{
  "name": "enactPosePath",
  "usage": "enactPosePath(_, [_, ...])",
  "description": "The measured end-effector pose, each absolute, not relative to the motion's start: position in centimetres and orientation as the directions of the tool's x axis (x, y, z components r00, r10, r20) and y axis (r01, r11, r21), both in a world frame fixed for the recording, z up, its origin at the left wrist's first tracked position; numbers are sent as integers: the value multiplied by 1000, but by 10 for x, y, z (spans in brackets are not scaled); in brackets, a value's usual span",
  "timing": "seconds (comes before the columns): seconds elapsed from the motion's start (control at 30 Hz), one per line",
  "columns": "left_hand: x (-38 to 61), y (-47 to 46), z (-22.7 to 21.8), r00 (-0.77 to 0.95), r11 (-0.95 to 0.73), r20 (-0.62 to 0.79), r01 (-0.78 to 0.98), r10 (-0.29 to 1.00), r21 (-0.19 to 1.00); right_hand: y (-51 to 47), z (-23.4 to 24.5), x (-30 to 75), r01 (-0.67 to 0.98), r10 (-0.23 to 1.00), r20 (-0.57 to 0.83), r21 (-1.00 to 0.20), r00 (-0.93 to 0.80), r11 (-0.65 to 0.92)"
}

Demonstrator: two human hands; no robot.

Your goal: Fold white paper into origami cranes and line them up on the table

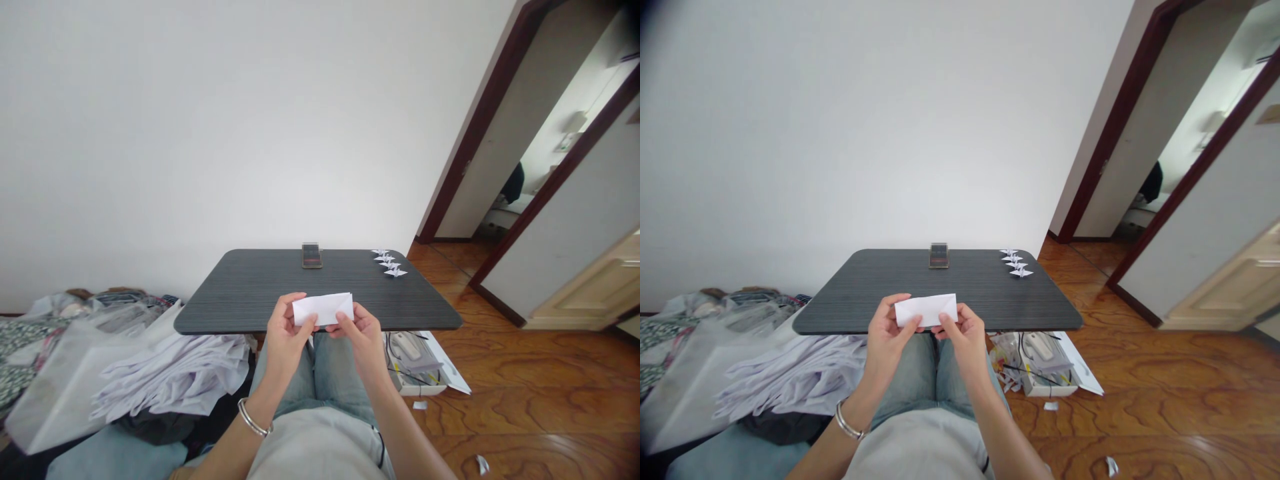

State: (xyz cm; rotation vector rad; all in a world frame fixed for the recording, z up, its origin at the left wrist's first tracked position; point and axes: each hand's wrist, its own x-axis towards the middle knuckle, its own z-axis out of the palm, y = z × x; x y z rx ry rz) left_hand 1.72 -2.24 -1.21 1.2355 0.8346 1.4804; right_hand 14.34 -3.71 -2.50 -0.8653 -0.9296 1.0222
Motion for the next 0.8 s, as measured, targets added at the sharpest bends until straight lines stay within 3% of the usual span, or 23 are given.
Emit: enactPosePath(0.8, [8,-14,-14,102,-183,226,-319,969,930,-32,-32,150,-301,958,170,-924,231,237])
